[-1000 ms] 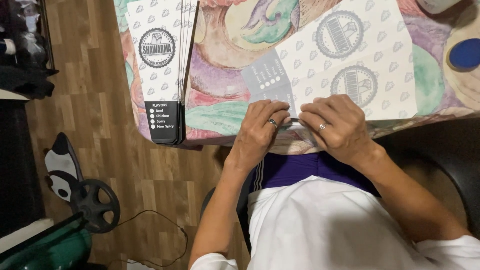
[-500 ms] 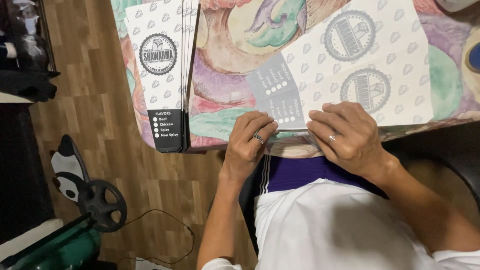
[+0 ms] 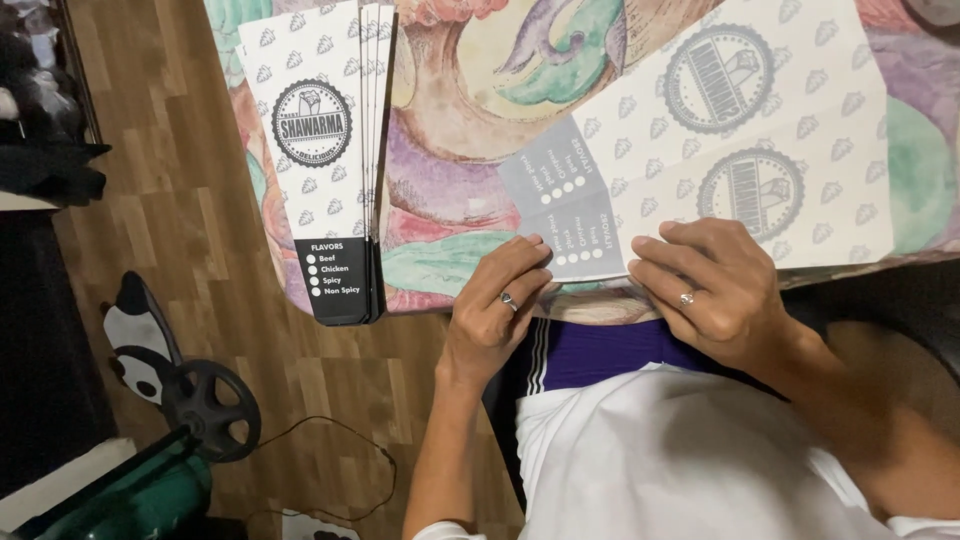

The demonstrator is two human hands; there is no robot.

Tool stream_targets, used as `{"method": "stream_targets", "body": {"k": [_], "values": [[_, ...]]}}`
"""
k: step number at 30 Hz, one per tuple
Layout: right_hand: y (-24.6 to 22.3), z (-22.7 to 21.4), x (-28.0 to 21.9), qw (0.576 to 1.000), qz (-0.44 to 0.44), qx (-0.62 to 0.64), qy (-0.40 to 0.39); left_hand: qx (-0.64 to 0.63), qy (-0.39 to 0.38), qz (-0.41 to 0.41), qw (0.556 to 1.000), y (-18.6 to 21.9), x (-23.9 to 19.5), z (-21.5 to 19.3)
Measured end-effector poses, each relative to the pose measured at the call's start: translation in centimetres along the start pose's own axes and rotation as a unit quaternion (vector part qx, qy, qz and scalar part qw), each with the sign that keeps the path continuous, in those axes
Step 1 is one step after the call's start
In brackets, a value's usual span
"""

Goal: Folding and creasing printed paper wrappers for food items at a table.

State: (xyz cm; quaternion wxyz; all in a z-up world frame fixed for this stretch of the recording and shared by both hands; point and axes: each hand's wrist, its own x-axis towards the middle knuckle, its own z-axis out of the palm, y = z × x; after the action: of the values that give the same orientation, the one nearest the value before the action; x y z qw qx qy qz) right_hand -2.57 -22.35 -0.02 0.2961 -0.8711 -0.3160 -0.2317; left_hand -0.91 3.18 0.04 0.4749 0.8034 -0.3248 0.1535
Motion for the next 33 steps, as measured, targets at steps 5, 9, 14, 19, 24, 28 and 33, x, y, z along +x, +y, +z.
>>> {"method": "stream_targets", "body": {"k": [5, 9, 14, 19, 24, 28, 33], "values": [[0.0, -0.1, -0.2, 1.0, -0.002, 0.015, -0.026, -0.036, -0.044, -0.056, 0.997, -0.1, -0.5, -0.8], [0.0, 0.2, -1.0, 0.999, 0.014, 0.004, -0.041, -0.013, -0.04, -0.074, 0.996, -0.1, -0.6, -1.0], [0.0, 0.7, -1.7, 0.998, 0.036, -0.015, -0.049, -0.066, -0.045, -0.073, 0.994, -0.3, -1.1, -0.7], [0.0, 1.2, -2.6, 0.996, 0.054, -0.01, -0.064, -0.042, -0.036, -0.064, 0.996, -0.5, -1.4, -0.1], [-0.1, 1.3, -2.8, 0.994, 0.08, -0.001, -0.068, -0.035, -0.035, -0.07, 0.996, -0.3, -1.0, -0.1], [-0.4, 1.0, -3.1, 0.99, 0.109, -0.011, -0.093, -0.064, -0.032, -0.103, 0.992, -0.1, -0.8, 0.1], [-0.6, 0.9, -1.9, 0.983, 0.159, -0.001, -0.092, -0.044, -0.025, -0.136, 0.989, 0.8, 0.2, 0.2]]}}
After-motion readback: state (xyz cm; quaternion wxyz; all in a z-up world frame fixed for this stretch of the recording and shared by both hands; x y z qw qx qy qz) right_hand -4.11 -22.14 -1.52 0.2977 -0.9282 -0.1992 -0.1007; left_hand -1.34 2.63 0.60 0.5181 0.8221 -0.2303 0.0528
